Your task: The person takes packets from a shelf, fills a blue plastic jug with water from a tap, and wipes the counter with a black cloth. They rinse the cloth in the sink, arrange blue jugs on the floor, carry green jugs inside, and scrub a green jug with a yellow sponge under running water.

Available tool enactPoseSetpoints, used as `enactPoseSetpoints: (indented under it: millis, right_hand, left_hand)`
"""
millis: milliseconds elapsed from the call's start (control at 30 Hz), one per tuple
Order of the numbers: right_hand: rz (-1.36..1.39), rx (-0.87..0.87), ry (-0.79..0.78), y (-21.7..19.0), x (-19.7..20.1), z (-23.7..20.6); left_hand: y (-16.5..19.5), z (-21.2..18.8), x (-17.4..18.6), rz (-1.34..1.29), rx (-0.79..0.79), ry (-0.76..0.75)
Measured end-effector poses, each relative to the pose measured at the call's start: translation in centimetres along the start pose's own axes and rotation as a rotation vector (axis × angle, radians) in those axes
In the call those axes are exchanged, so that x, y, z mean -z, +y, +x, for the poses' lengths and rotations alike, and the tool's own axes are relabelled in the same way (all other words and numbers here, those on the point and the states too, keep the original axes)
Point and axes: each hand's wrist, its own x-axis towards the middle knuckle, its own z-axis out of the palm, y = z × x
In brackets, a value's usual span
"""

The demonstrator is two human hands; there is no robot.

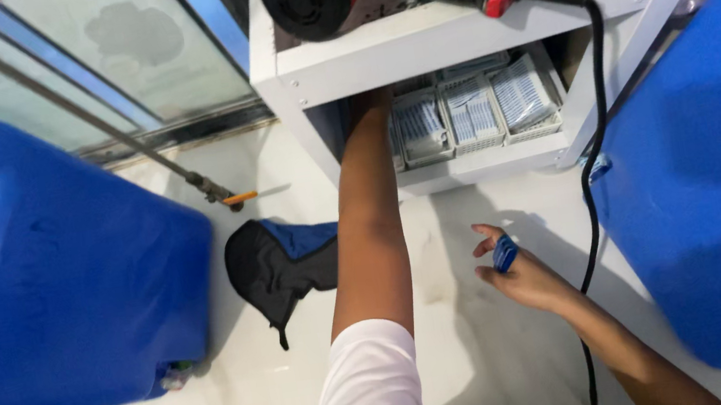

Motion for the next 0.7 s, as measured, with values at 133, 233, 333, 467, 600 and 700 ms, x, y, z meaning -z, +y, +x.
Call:
enactPoseSetpoints:
  millis: [133,233,333,467,600,700]
  right_hand:
    - [0.043,0.101,-0.005,-0.2,0.5,0.2]
    - [0.132,-0.191,-0.078,-0.4,0.8,0.4]
    - [0.158,-0.201,-0.087,-0.2,1.0,0.8]
    - [0.142,-0.016,-0.008,0.7,1.2,1.2]
    - [0.205,-0.043,0.04,1.5,1.5,1.5]
    - [0.181,-0.07,0.079,1.6,1.7,1.4]
  left_hand:
    - [-0.7,0.6,-0.5,0.014,0.002,0.03]
    - [-1.4,0.7,-0.6,0.024,-0.002,0.039]
    - [-1.1,0.0,-0.8,0.026,-0.042,0.036]
    - [0.6,-3.9,-1.2,-0.025,-0.258,0.035]
    - [2.2,-10.8,0.2,0.167,-0.385,-0.195]
    - [2.7,-14.7,1.1,0.264,-0.378,-0.247]
